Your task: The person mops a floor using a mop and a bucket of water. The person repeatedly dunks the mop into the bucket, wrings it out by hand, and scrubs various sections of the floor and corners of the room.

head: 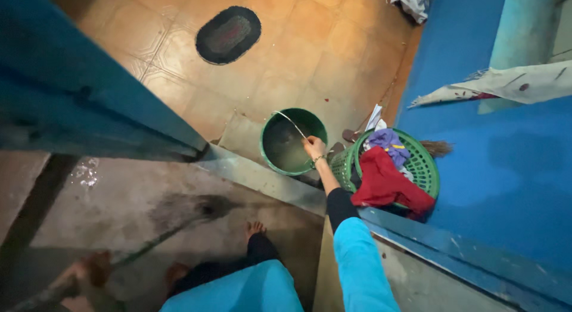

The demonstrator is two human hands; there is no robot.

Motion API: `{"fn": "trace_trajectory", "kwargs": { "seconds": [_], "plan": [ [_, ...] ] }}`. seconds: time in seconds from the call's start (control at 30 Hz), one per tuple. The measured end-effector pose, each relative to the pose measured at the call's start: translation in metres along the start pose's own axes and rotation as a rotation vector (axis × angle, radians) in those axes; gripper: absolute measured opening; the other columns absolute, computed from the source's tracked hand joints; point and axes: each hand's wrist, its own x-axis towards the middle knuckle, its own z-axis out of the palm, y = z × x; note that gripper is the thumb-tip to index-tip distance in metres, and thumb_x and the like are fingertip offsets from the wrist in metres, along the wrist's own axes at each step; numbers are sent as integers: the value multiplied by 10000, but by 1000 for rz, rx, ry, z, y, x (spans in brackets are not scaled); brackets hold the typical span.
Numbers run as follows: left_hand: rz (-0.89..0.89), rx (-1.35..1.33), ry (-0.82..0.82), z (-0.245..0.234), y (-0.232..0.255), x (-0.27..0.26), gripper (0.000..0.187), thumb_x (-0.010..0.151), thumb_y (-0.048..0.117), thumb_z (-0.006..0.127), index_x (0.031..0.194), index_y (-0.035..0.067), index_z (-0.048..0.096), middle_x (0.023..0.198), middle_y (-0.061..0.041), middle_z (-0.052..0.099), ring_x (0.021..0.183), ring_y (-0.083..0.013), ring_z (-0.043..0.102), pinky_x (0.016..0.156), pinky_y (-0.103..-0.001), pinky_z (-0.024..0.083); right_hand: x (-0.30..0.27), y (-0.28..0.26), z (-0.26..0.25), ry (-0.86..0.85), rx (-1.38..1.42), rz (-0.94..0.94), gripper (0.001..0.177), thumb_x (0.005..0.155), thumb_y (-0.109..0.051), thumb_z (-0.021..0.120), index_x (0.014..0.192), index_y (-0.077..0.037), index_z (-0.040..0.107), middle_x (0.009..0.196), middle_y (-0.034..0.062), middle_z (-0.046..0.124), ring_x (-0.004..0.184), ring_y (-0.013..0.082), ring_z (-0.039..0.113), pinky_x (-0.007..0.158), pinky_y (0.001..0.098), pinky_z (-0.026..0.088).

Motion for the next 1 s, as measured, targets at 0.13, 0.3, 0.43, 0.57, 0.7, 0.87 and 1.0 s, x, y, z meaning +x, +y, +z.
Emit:
{"fn": "trace_trajectory", "kwargs": {
  "seconds": [0.13,0.3,0.43,0.57,0.7,0.87,1.0],
  "plan": [
    [38,49,-78,8,-9,3,220,995,156,577,802,52,596,684,-48,594,577,-123,553,626,-296,464,15,-6,27,-2,28,-7,291,817,-390,721,909,-121,787,852,92,780,799,263,753,743,379,561],
    [108,111,-217,22,-33,6,229,994,176,590,809,42,592,689,-58,594,583,-130,554,647,-302,467,10,-11,52,-3,84,100,254,813,-336,734,911,-112,800,857,98,771,804,249,735,745,368,554],
    [188,165,-300,27,-45,17,239,994,193,601,814,35,589,692,-66,594,588,-135,554,664,-306,470,-1,-35,60,5,189,204,232,781,-299,729,895,-106,789,836,107,772,771,259,731,720,386,553],
    [263,199,-378,26,-49,6,252,993,209,611,820,28,586,696,-74,594,593,-140,554,681,-311,472,-8,-43,42,-12,289,232,256,810,-290,718,868,-48,778,802,150,752,753,289,693,694,442,530],
    [400,246,-396,12,-42,9,268,993,226,622,825,20,583,700,-82,595,599,-145,554,698,-316,474,-20,-44,57,-58,114,171,301,779,-324,735,897,-48,757,785,126,733,735,267,712,705,400,551],
    [382,265,-308,2,-33,-5,277,969,240,659,827,17,576,668,-89,585,573,-146,535,741,-321,469,-41,-47,73,-339,65,12,531,728,-364,819,1143,-73,662,961,178,755,872,332,736,755,420,574],
    [-63,-441,-77,17,-20,-29,444,1101,147,648,683,37,544,600,-40,519,542,-65,451,568,-261,415,-67,-63,60,-280,-135,-252,578,792,-373,838,1219,-19,675,1112,215,723,1028,340,710,886,404,557]
  ]
}}
